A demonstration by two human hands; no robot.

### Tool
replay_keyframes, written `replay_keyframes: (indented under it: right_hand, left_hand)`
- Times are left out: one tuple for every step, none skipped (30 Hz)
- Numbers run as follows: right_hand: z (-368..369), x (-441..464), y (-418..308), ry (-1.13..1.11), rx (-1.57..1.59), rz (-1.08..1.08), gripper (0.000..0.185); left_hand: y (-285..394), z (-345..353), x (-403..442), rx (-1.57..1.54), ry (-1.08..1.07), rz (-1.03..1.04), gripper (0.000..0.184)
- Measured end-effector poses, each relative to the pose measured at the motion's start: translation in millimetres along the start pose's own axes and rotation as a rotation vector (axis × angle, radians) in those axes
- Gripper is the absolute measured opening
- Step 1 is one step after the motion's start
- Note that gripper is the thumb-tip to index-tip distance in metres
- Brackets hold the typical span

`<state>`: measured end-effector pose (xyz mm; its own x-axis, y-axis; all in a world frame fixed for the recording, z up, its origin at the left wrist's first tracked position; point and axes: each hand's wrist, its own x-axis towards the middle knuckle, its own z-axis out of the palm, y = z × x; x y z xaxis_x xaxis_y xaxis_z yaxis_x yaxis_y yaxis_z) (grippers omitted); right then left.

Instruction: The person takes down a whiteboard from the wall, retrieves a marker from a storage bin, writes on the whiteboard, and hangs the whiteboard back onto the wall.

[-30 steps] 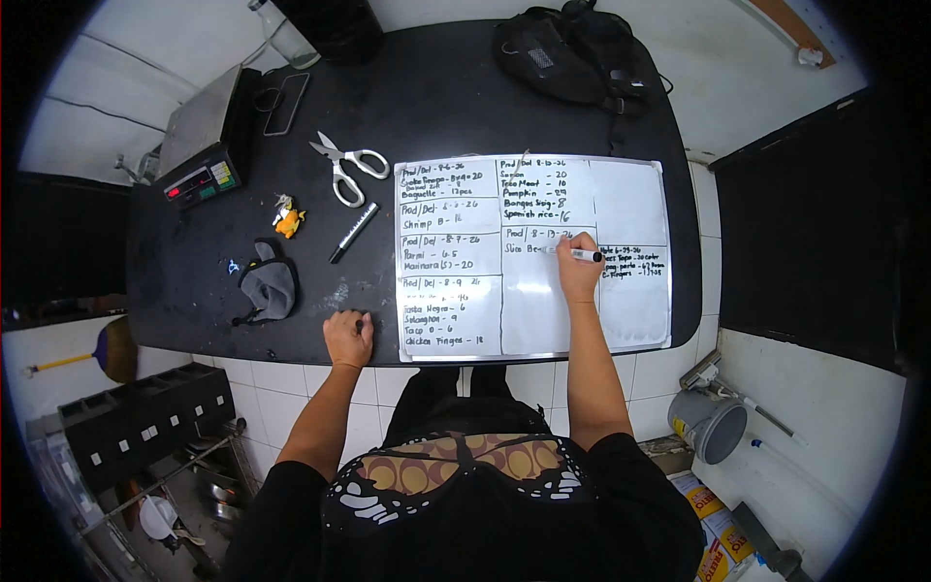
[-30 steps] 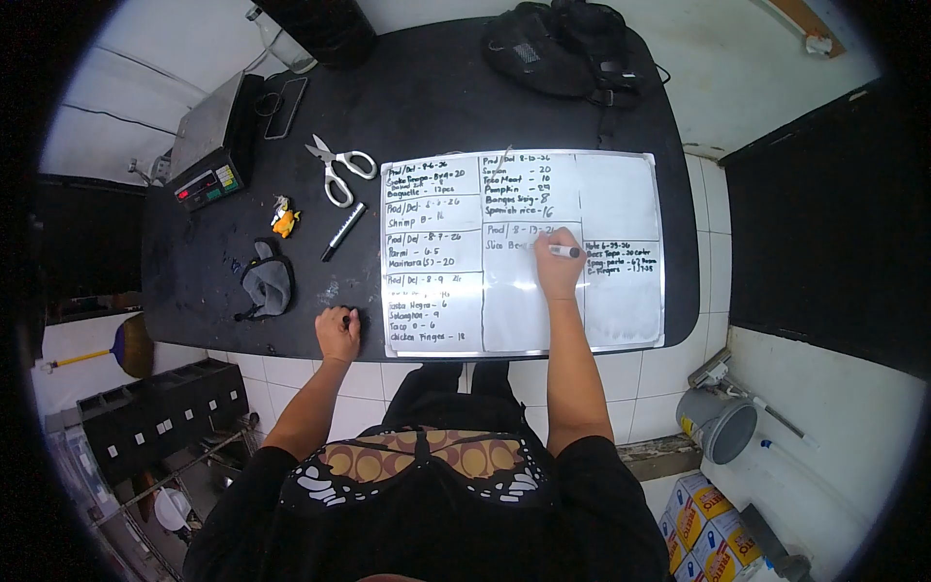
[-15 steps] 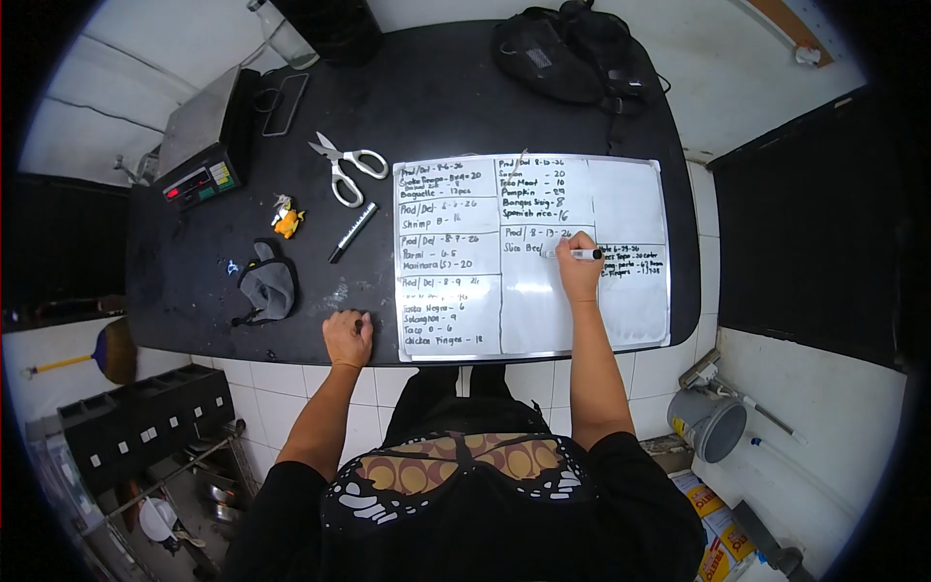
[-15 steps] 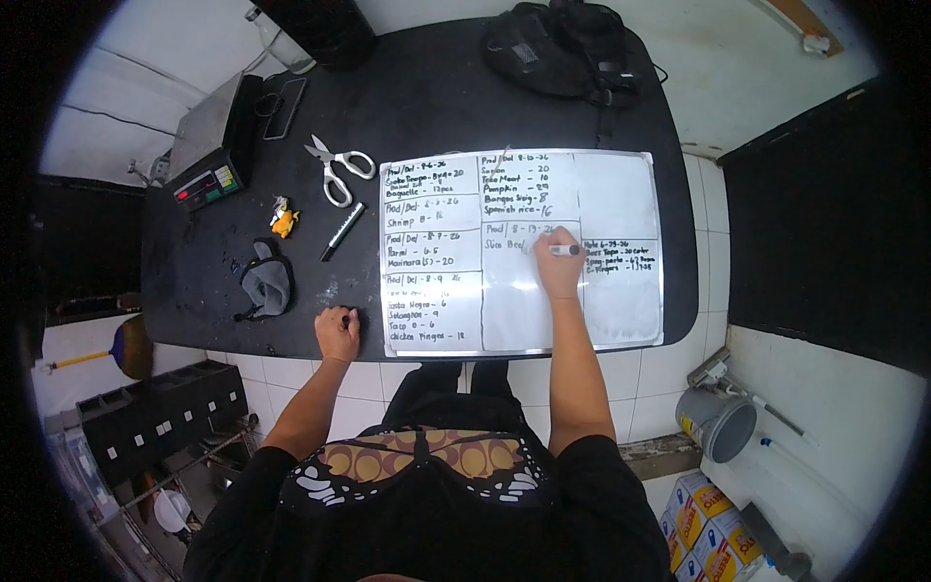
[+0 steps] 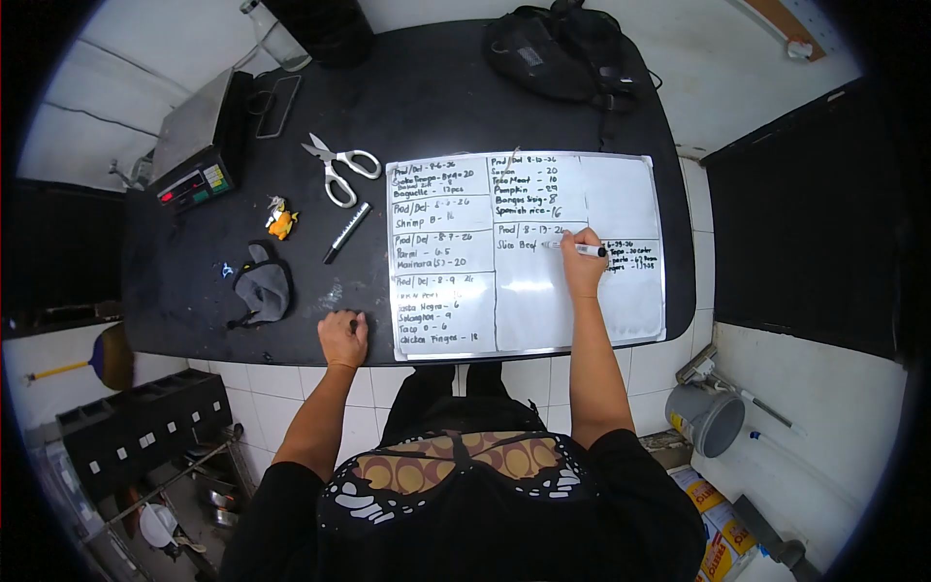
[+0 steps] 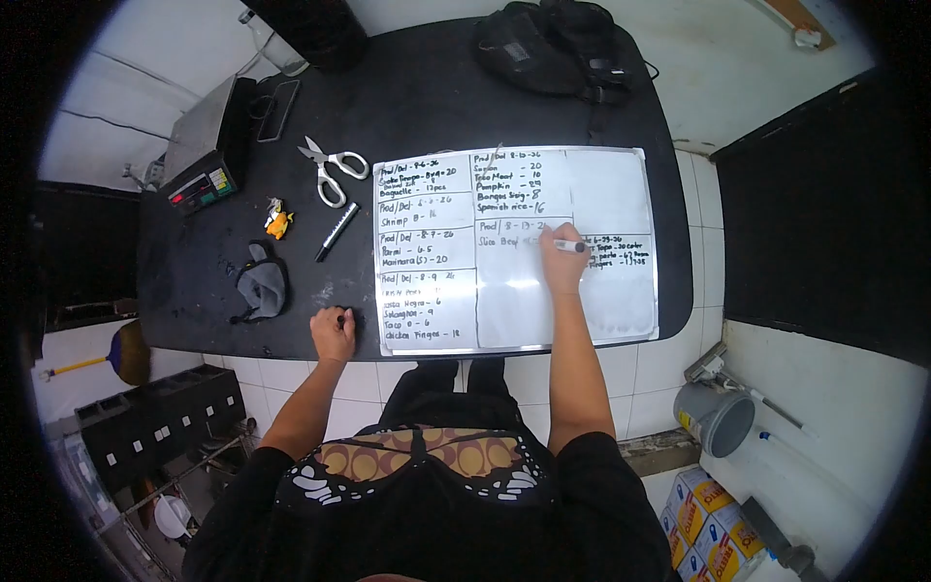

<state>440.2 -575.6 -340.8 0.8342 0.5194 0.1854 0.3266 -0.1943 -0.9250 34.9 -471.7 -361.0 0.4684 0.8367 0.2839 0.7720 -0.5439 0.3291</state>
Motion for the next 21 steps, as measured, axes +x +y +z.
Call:
replay_keyframes:
  right_hand:
    - [1, -1, -1, -0.015, -0.034, -0.020, 0.023]
    - [1, -1, -2, -0.031, -0.067, -0.040, 0.023]
    - [2, -1, 0, 0.007, -0.038, -0.026, 0.023]
    - [2, 0, 2, 0.045, -0.010, -0.012, 0.024]
    - [2, 1, 3, 0.085, 0.019, 0.001, 0.024]
    - [-2, 3, 5, 0.094, 0.019, 0.012, 0.024]
    - [-7, 4, 4, 0.100, 0.018, 0.024, 0.025]
    - [-10, 4, 4, 0.105, 0.017, 0.037, 0.025]
    - [-10, 3, 5, 0.101, -0.014, 0.036, 0.025]
    - [-10, 2, 6, 0.097, -0.045, 0.033, 0.025]
    - [-10, 2, 7, 0.093, -0.075, 0.031, 0.025]
    - [-9, 2, 7, 0.100, -0.066, 0.026, 0.025]
    - [-7, 1, 4, 0.105, -0.055, 0.023, 0.026]
    - [-6, 0, 1, 0.112, -0.045, 0.020, 0.026]
    - [-6, 0, -2, 0.115, -0.054, 0.008, 0.026]
    - [-6, -1, -5, 0.121, -0.063, -0.005, 0.026]
    - [-7, -1, -6, 0.126, -0.073, -0.017, 0.026]
    - [-8, -1, -4, 0.116, -0.079, -0.013, 0.025]
    - [-10, -1, -3, 0.104, -0.085, -0.009, 0.025]
    - [-10, -1, -2, 0.092, -0.089, -0.006, 0.025]
    - [-10, -1, -1, 0.097, -0.079, -0.008, 0.025]
  left_hand:
    - [0, -1, 1, 0.006, -0.012, -0.003, 0.017]
    - [0, -1, 1, 0.008, -0.012, -0.004, 0.017]
    - [1, -2, 1, 0.011, -0.012, -0.005, 0.017]
    - [1, -2, 1, 0.013, -0.013, -0.005, 0.018]
    - [1, -2, 1, 0.009, -0.005, -0.001, 0.018]
    - [1, -1, 2, 0.006, 0.005, 0.003, 0.018]
    - [2, -2, 2, 0.003, 0.013, 0.005, 0.018]
    - [2, -2, 2, 0.000, 0.012, 0.003, 0.018]
    - [2, -2, 1, -0.003, 0.011, 0.001, 0.019]
    - [2, -2, 1, -0.006, 0.010, 0.000, 0.019]
    - [3, -2, 1, -0.006, 0.005, -0.003, 0.019]
    - [2, -2, 1, -0.006, 0.001, -0.007, 0.019]
    - [2, -3, 1, -0.003, -0.004, -0.011, 0.019]
    - [2, -4, 1, -0.006, -0.006, -0.015, 0.019]
    - [3, -4, 1, -0.011, -0.008, -0.017, 0.019]
    - [4, -4, 2, -0.017, -0.010, -0.017, 0.019]
    - [4, -4, 2, -0.013, -0.008, -0.013, 0.019]
    - [3, -3, 2, -0.010, -0.006, -0.010, 0.019]
    - [3, -3, 1, -0.005, -0.002, -0.008, 0.019]
    - [2, -2, 1, -0.007, 0.010, -0.002, 0.019]
    - [1, -1, 0, -0.008, 0.022, 0.005, 0.019]
